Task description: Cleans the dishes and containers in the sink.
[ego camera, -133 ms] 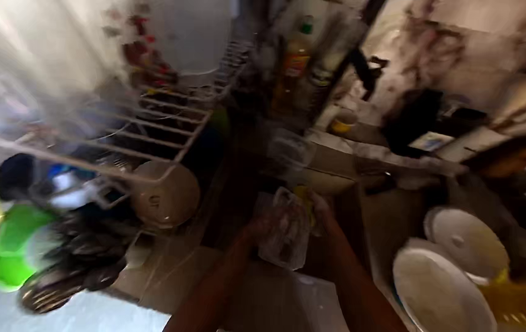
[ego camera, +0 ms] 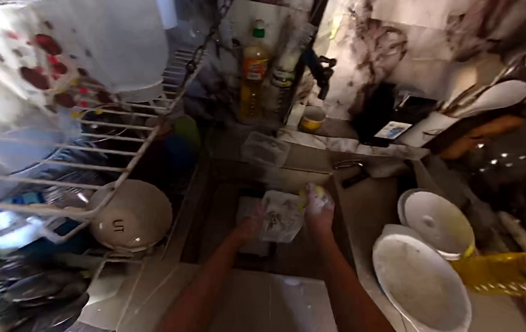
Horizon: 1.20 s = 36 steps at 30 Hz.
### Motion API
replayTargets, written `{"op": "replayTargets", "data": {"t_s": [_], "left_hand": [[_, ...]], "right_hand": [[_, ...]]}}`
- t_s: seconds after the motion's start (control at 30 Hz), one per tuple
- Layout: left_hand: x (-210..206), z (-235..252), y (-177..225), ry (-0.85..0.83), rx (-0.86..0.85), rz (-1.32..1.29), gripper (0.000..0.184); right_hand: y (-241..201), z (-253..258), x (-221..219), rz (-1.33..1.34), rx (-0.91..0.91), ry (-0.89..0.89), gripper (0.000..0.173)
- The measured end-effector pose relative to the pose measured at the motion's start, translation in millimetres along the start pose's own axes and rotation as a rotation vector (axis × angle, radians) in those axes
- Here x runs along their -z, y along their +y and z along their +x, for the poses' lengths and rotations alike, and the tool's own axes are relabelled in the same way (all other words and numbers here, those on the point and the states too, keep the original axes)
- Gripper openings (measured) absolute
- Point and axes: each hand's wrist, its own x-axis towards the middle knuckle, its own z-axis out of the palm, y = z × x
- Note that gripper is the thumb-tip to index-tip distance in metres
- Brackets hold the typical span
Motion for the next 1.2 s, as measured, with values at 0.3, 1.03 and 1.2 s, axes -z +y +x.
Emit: {"op": "replayTargets", "data": {"t_s": [0.3, 1.03, 1.2], "left_hand": [[-22.1, 17.2, -6.8, 0.046, 0.148, -0.612, 0.024], [-106.4, 87.5, 13.5, 0.165, -0.064, -0.377, 0.042], [-142.4, 149.3, 48.2, 0.288, 0.118, -0.384, 0.050]], "right_hand": [[-10.4, -4.5, 22.4, -0.310, -0.067, -0.504, 0.056], [6.6, 20.4, 65.1, -0.577, -0.030, -0.534, 0.040], [19.0, 18.0, 140.6, -0.393, 0.188, 0.065, 0.038]]}}
